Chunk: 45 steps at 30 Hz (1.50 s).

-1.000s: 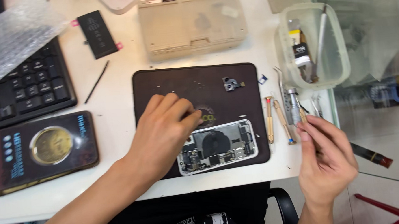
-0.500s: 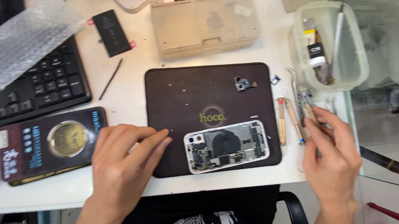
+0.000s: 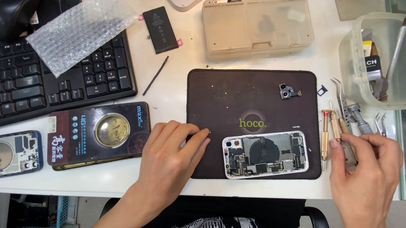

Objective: The person uses a precision screwdriver to remove and reinstall screws on the internal frame of a disassembled smartphone. They repeatedly adjust small components near the camera module and battery area while working on a desk mat.

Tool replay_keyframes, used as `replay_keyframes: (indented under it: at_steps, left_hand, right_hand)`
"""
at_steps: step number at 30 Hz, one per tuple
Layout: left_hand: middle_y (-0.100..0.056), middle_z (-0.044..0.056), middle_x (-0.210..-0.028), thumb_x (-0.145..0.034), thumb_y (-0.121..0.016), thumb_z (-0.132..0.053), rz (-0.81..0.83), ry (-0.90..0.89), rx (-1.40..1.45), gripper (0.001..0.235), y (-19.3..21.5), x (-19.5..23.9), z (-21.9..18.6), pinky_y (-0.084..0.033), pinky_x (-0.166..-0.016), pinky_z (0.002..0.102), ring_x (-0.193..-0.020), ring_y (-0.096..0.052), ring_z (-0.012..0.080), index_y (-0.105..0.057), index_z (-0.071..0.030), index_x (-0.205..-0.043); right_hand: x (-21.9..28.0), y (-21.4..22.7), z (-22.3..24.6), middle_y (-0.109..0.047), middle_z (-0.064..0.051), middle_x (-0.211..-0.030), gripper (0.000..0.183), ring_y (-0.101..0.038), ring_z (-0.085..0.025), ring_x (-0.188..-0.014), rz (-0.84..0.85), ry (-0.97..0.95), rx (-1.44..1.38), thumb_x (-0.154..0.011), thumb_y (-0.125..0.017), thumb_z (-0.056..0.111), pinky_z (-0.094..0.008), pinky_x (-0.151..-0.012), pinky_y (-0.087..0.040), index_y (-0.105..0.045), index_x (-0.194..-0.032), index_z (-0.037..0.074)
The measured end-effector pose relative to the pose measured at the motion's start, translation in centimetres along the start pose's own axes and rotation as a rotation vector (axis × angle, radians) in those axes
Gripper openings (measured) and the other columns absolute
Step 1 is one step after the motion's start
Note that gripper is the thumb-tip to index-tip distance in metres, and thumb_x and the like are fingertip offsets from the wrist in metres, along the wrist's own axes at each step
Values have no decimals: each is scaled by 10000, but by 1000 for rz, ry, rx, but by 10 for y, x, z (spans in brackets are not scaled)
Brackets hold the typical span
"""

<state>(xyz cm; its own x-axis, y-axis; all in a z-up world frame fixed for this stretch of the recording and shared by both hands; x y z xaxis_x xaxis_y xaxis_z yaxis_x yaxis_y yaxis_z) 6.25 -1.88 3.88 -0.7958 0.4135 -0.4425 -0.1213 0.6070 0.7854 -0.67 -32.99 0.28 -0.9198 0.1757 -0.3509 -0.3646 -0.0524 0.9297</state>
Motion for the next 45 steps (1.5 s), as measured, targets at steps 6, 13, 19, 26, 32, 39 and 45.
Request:
replay_keyframes:
  at_steps: [6,13,19,26,32,39,45]
  left_hand:
    - [-663,61,-915,-830,-804,-105,26,27,-12,192,-5,-3,0,-456,-754,372,-820,-607,229,-762,-8,-992]
    - [-653,77,-917,-830,-793,-113,76,19,4,215,-8,-4,0,-452,-762,375,-830,-598,237,-756,8,-1004]
    - [-644,84,-934,-842,-783,-100,66,-13,20,211,-7,-5,1,-467,-787,376,-861,-598,243,-745,11,-1017]
    - [-643,105,-957,-877,-762,-106,49,-80,-13,237,-7,-2,-3,-478,-805,381,-888,-605,246,-723,48,-1053]
    - [-647,113,-977,-893,-742,-129,56,-99,-18,263,-6,0,-2,-483,-831,386,-911,-612,253,-714,63,-1070]
    - [-642,122,-975,-907,-726,-137,82,-101,18,271,-6,3,1,-484,-832,396,-897,-604,259,-713,75,-1075]
    - [-662,125,-961,-870,-773,-133,27,-22,60,293,1,0,5,-487,-786,380,-870,-625,249,-715,67,-1076]
  right_hand:
    - [9,0,-17,-557,-109,-1135,93,-557,-231,-942,-63,-122,-52,-1054,-771,72,-323,-904,-493,-705,-1085,14]
    - [3,29,-35,-599,-145,-1123,64,-595,-225,-902,-269,-284,-558,-1122,-646,68,-333,-848,-514,-633,-1122,6]
    - [-72,22,-9,-647,-165,-1097,98,-647,-239,-937,-140,-353,-1280,-1144,-534,107,-379,-847,-554,-586,-1135,24]
    - [-130,-31,121,-707,-261,-1115,142,-728,-325,-967,556,-107,-1802,-1181,-446,160,-446,-897,-625,-489,-1167,25]
    - [-132,-52,164,-735,-217,-1063,383,-757,-232,-907,465,49,-1345,-1069,-521,33,-327,-828,-640,-334,-1402,3]
    - [-131,-49,165,-730,-209,-1126,355,-755,-223,-959,421,140,-1236,-1098,-485,15,-315,-889,-627,-353,-1425,-21]
    - [-126,-45,158,-716,-230,-1114,362,-740,-246,-967,433,108,-1285,-1096,-470,9,-336,-900,-622,-353,-1437,-25]
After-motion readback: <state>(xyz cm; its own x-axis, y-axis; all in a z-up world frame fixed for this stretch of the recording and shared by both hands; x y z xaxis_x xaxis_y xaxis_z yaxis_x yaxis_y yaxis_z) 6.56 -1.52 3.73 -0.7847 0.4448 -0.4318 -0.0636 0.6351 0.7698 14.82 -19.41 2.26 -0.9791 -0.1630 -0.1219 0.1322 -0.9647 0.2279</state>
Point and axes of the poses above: each hand's wrist, its own x-axis away from the middle knuckle, its own y-axis out of the back of the hand, z = x × y, the point moved 8 cm from there along -x, towards the middle knuckle
